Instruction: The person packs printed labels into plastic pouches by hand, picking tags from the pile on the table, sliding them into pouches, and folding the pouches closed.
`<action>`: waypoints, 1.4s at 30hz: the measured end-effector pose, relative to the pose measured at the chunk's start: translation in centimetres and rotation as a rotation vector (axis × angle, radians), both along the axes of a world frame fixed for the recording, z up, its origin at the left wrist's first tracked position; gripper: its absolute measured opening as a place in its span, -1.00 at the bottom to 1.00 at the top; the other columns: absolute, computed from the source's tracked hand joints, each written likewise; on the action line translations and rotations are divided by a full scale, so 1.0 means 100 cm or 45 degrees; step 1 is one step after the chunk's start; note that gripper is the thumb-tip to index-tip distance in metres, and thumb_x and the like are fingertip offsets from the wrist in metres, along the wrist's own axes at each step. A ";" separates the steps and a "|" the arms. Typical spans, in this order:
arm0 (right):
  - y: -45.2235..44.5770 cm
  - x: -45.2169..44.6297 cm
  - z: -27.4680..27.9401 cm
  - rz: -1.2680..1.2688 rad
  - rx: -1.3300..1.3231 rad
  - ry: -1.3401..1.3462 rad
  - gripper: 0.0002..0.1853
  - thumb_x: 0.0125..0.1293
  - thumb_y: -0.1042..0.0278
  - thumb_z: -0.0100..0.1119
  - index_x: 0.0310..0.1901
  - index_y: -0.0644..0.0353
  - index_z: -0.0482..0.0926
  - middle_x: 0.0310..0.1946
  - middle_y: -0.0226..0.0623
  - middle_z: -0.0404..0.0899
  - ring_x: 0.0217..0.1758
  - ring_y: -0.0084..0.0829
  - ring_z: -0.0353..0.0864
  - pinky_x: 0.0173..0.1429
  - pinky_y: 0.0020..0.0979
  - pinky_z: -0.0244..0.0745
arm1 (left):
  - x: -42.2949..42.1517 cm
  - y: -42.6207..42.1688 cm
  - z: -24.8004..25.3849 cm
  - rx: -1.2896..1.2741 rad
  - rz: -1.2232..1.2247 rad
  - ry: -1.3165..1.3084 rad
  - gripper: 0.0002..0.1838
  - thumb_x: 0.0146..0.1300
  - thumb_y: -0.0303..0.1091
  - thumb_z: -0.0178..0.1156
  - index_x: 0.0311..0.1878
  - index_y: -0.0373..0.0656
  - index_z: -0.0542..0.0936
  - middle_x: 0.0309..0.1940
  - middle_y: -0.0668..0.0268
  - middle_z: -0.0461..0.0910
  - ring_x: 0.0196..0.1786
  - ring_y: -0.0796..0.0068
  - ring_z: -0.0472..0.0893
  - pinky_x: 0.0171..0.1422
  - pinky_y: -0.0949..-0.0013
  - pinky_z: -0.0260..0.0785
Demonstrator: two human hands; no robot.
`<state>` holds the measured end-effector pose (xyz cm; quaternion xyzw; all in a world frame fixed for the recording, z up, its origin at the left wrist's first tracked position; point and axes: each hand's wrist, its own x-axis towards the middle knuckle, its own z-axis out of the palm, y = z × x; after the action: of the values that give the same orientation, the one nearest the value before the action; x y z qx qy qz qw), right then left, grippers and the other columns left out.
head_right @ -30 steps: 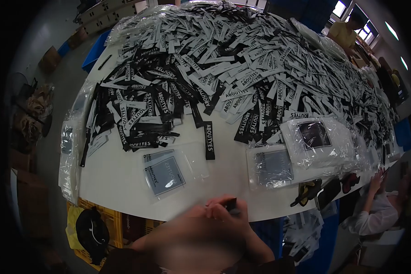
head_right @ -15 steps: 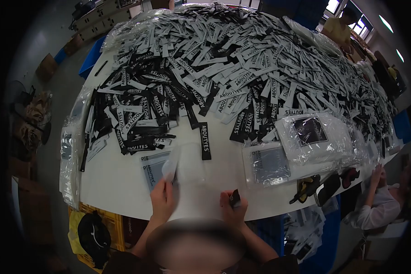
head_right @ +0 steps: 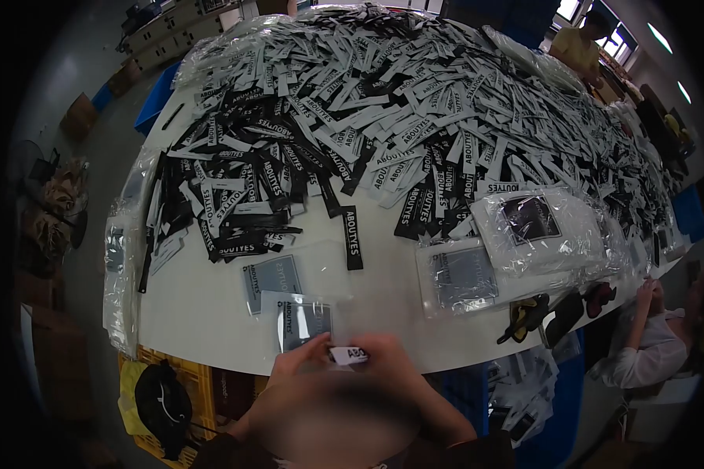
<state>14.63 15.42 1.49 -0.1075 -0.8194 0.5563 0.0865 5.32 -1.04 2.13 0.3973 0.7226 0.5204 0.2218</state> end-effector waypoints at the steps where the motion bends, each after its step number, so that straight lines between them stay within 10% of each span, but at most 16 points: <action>1: -0.006 0.001 -0.004 0.092 0.137 0.105 -0.89 0.00 0.44 0.24 -0.46 0.24 0.52 -0.62 -0.20 0.46 -0.54 -0.26 0.51 -0.42 -0.34 0.39 | 0.000 -0.003 -0.002 -0.074 0.026 -0.150 -0.60 0.00 -0.44 0.28 -0.02 -0.25 0.54 -0.25 0.15 0.61 -0.21 0.26 0.61 -0.09 0.37 0.44; 8: -0.020 -0.018 0.016 -0.215 0.246 0.349 -0.57 -0.21 0.58 0.23 -0.15 0.18 0.53 -0.34 -0.16 0.54 -0.28 -0.11 0.54 -0.19 -0.29 0.47 | 0.002 0.005 -0.012 0.268 0.352 -0.747 -0.81 0.03 -0.48 0.25 -0.27 -0.33 0.51 -0.48 0.13 0.58 -0.44 0.35 0.64 -0.35 0.42 0.42; 13: -0.026 -0.014 0.003 -0.007 0.609 0.326 -0.44 -0.22 0.49 0.27 -0.03 0.36 0.47 -0.30 -0.13 0.55 -0.33 -0.19 0.53 -0.27 -0.32 0.46 | -0.006 0.010 0.009 -0.095 0.051 0.189 -0.79 -0.08 -0.44 0.28 -0.35 -0.27 0.51 -0.45 0.07 0.55 -0.36 0.03 0.58 -0.33 0.22 0.42; 19: -0.021 -0.006 0.004 -0.127 0.590 0.313 -0.44 -0.24 0.56 0.20 -0.03 0.35 0.47 -0.32 -0.15 0.58 -0.37 -0.16 0.57 -0.30 -0.33 0.51 | 0.003 0.006 -0.008 -0.312 0.130 0.297 -0.73 -0.17 -0.42 0.30 -0.34 -0.26 0.51 -0.39 0.11 0.53 -0.30 0.02 0.55 -0.25 0.16 0.40; 24: -0.001 -0.008 0.017 -0.178 0.212 0.294 -0.61 -0.12 0.56 0.27 -0.14 0.28 0.52 -0.42 -0.18 0.57 -0.39 -0.27 0.60 -0.36 -0.36 0.47 | 0.000 0.017 0.016 -0.030 0.581 0.492 -0.56 -0.23 -0.44 0.34 -0.16 -0.17 0.50 -0.19 0.16 0.50 -0.07 0.00 0.50 0.04 0.09 0.35; 25: -0.003 0.000 0.013 -0.178 -0.041 0.118 -0.77 0.04 0.54 0.23 -0.22 0.27 0.52 -0.47 -0.37 0.55 -0.46 -0.62 0.53 -0.41 -0.55 0.39 | -0.003 0.016 0.017 0.110 0.411 0.619 -0.48 -0.25 -0.43 0.36 -0.09 -0.15 0.47 -0.10 0.15 0.45 0.02 -0.02 0.45 0.13 0.01 0.28; 31: -0.001 0.016 0.013 -0.297 -1.290 -0.055 -0.77 0.12 0.50 0.19 -0.15 0.26 0.51 -0.38 -0.49 0.48 -0.40 -0.72 0.38 -0.29 -0.64 0.31 | -0.001 0.027 0.024 0.113 -0.034 0.679 -0.14 -0.30 -0.29 0.45 0.19 -0.20 0.33 0.09 0.09 0.29 0.21 0.02 0.28 0.31 -0.11 0.09; 38: 0.038 0.017 -0.011 -0.485 -0.067 0.342 -0.76 0.29 0.52 0.01 -0.03 0.35 0.48 0.02 -0.09 0.49 0.10 -0.30 0.48 0.23 -0.37 0.28 | -0.012 0.024 0.005 -0.242 -0.057 0.618 0.00 -0.27 -0.14 0.46 0.30 -0.23 0.21 0.06 0.08 0.28 0.13 0.03 0.29 0.23 0.06 0.12; 42: 0.028 0.024 0.011 -0.651 -1.027 0.566 -0.76 0.37 0.41 -0.07 -0.02 0.36 0.44 0.12 0.02 0.41 0.23 -0.18 0.39 0.35 -0.17 0.22 | -0.008 0.029 0.007 -0.299 -0.119 0.533 0.02 -0.30 -0.16 0.47 0.31 -0.21 0.20 0.05 0.07 0.28 0.13 0.06 0.29 0.23 0.07 0.11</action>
<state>17.04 18.23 2.61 -0.2083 -0.4497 0.7979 0.3430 4.53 1.84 2.82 0.5009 0.7893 0.3283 0.1357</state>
